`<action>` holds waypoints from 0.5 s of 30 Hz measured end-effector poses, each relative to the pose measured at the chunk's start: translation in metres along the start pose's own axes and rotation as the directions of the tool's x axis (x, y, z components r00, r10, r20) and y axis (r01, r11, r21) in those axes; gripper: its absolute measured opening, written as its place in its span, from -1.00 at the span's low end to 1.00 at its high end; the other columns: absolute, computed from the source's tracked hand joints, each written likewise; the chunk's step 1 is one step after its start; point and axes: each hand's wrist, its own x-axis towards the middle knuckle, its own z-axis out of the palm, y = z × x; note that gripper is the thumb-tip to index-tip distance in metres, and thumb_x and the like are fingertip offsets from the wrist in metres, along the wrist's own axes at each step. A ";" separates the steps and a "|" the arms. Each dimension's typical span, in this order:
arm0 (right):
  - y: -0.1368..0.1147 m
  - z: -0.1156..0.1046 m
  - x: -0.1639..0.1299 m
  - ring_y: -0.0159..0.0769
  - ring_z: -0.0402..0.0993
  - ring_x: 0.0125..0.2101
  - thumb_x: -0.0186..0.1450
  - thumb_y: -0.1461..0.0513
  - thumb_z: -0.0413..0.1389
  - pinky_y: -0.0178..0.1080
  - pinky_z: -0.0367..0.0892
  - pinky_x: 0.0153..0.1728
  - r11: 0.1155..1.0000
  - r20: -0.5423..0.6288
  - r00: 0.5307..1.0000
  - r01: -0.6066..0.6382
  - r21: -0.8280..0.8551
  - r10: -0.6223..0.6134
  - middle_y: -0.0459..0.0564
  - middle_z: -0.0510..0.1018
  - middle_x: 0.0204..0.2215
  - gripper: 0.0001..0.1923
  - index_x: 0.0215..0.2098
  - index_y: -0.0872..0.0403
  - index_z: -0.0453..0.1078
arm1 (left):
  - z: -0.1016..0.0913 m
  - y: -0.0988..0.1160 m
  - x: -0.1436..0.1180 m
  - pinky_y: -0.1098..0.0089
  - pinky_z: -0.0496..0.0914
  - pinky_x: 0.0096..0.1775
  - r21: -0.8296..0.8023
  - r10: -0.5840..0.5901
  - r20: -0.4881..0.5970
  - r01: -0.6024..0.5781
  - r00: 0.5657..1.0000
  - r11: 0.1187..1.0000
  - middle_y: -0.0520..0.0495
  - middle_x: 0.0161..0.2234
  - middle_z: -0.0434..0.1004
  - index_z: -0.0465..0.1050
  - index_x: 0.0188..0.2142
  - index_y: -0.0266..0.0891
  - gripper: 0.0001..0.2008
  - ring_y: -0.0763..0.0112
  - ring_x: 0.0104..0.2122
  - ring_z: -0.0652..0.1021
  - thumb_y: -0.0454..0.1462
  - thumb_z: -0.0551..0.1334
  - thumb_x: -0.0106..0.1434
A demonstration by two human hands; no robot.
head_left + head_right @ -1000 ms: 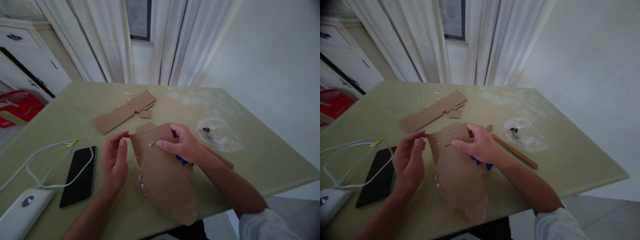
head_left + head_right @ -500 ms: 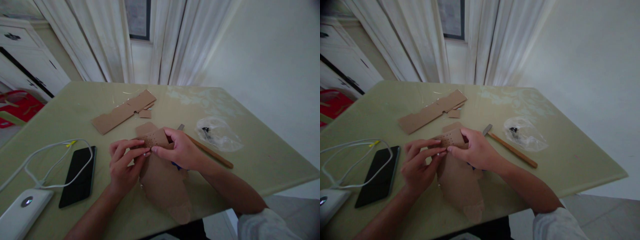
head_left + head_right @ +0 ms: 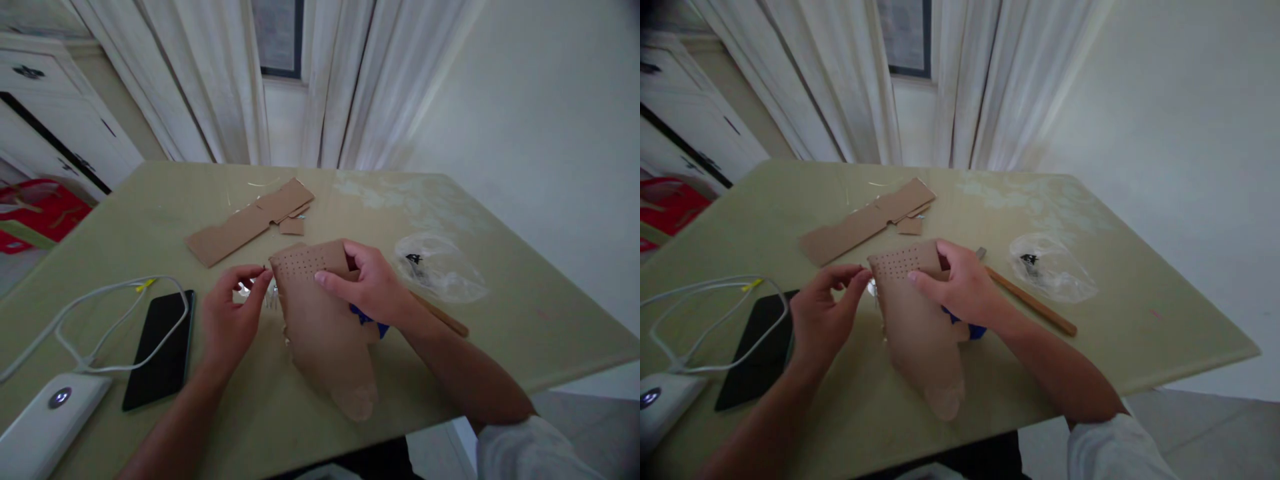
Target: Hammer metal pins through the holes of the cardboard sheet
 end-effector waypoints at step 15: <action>-0.013 -0.020 0.000 -0.14 0.71 -0.18 0.26 0.02 0.47 -0.22 0.59 -0.25 0.988 -0.051 0.998 0.027 0.153 -0.020 0.03 0.75 -0.17 -0.59 -0.07 0.08 0.58 | -0.010 -0.027 0.017 0.14 0.44 -0.13 0.668 -0.375 0.401 0.013 0.835 0.744 -0.18 -0.10 0.79 0.49 0.22 -0.20 -0.55 -0.11 -0.07 0.71 -0.07 0.09 0.48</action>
